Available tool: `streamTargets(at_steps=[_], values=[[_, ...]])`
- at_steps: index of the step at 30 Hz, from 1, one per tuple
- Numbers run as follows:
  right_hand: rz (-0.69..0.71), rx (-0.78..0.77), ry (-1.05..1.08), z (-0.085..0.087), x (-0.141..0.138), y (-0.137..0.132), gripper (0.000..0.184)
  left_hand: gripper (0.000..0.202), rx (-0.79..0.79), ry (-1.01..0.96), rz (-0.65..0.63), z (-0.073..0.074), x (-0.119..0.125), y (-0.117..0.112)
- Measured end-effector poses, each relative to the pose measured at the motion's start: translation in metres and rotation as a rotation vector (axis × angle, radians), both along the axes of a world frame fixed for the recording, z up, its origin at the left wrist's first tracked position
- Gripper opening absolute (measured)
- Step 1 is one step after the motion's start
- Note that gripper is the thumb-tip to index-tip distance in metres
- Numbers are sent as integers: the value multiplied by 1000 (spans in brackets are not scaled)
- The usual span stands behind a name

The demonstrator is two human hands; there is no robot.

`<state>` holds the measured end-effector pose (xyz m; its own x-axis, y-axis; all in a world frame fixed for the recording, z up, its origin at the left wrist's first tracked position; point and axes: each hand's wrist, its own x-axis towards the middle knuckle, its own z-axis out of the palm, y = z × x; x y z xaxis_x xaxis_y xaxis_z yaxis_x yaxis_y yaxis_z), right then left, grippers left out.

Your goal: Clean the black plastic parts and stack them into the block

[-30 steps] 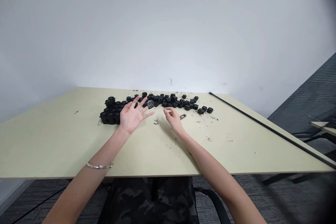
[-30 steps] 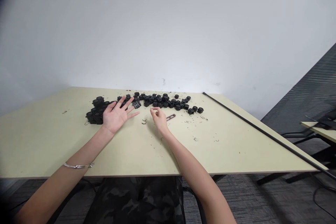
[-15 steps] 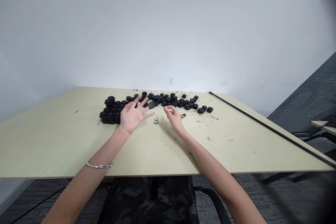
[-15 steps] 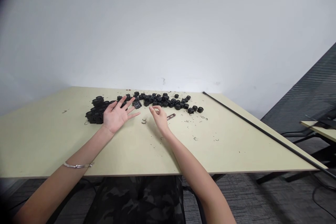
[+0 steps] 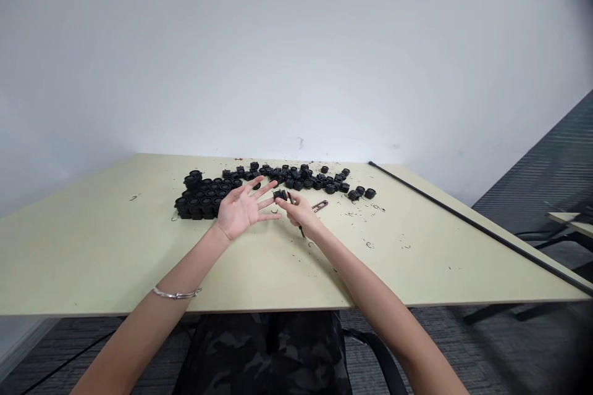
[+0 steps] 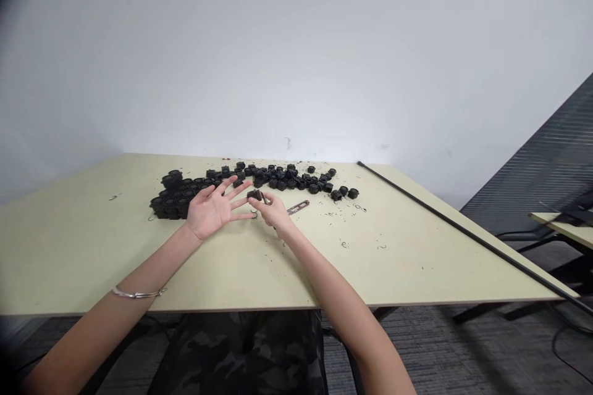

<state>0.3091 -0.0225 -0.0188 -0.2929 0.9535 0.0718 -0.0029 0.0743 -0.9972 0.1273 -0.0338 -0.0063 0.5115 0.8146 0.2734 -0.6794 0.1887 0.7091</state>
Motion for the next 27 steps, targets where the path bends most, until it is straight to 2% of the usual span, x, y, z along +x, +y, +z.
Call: streamTargets(at_steps=[5, 7, 9, 13, 16, 27], values=[[-248, 220, -148, -3, 3, 5, 41, 39, -4, 58, 61, -1, 0, 4], [-361, 377, -316, -5, 4, 5, 37, 34, -16, 159, 121, -4, 2, 6], [-412, 517, -528, -6, 3, 2, 35, 32, -4, 301, 198, -9, 5, 8], [-385, 613, -850, -9, -1, -5, 36, 36, 75, 555, 329, -17, 14, 9], [-345, 624, -992, -10, -4, -7, 38, 38, 108, 629, 422, -21, 18, 11], [-317, 645, -1095, -9, -5, -10, 45, 34, 251, 664, 536, -19, 18, 11]])
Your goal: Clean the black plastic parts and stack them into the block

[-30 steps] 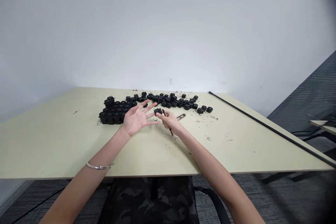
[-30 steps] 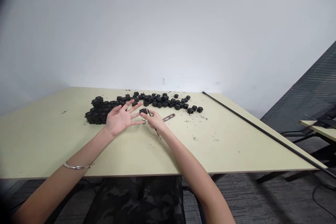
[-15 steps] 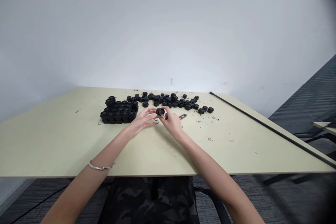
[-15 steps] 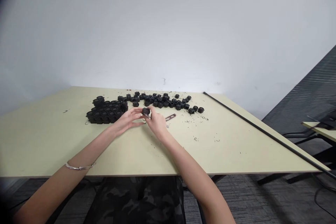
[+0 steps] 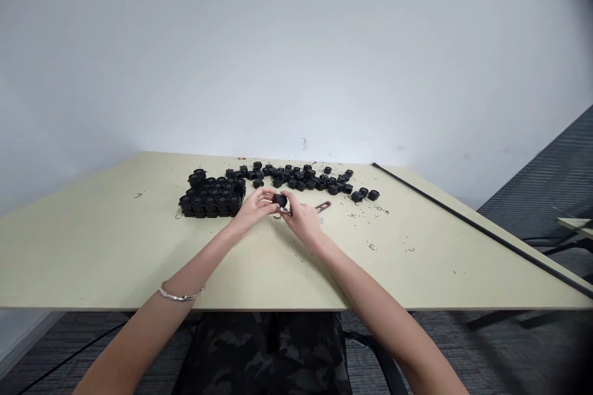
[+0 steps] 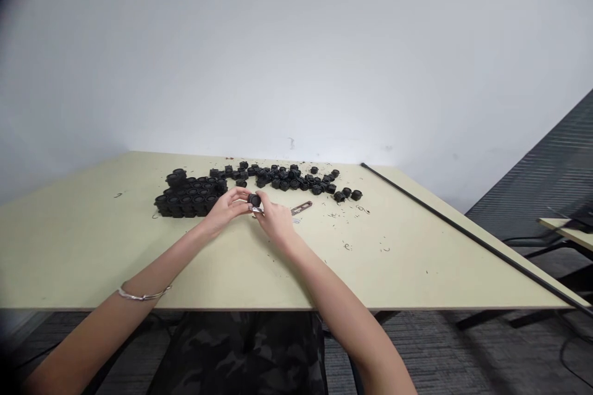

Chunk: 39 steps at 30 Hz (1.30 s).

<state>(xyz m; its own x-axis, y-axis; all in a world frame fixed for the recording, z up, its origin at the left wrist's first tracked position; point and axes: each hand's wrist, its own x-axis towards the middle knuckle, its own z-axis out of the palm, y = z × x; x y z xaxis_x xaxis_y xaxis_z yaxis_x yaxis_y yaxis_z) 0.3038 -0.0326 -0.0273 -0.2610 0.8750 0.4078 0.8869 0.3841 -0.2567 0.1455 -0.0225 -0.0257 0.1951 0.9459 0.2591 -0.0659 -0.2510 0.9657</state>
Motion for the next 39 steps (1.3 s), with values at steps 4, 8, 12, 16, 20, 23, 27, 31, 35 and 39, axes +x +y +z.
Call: streamTargets(at_steps=[4, 8, 12, 16, 20, 23, 27, 31, 35, 39], values=[[-13, 18, 20, 0, 1, 1, 50, 33, 166, -19, 231, 9, -9, 6], [-16, 34, 30, -1, 1, 2, 50, 34, 366, -128, 666, 24, -46, 18], [-10, 39, 5, -1, 0, 2, 48, 33, 299, -185, 1068, 33, -106, 32], [-12, 39, -12, 0, 0, 1, 47, 21, 95, -356, 1208, 34, -157, 32], [-22, 29, -16, -1, 1, 2, 47, 14, -4, -336, 1134, 27, -175, 25], [-15, 19, -18, -1, 1, 2, 46, 6, -56, -248, 1083, 20, -174, 24], [-10, -9, -29, 0, 1, 1, 46, 6, -78, -175, 1055, 13, -172, 27], [-17, -18, -43, 0, 2, 1, 46, 6, -111, -122, 1093, 9, -174, 31], [-11, -21, -48, -1, 2, 2, 46, 6, -127, -31, 1116, 4, -176, 34], [-10, -23, -50, -1, 2, 2, 45, 6, -116, 1, 1152, 3, -177, 36]])
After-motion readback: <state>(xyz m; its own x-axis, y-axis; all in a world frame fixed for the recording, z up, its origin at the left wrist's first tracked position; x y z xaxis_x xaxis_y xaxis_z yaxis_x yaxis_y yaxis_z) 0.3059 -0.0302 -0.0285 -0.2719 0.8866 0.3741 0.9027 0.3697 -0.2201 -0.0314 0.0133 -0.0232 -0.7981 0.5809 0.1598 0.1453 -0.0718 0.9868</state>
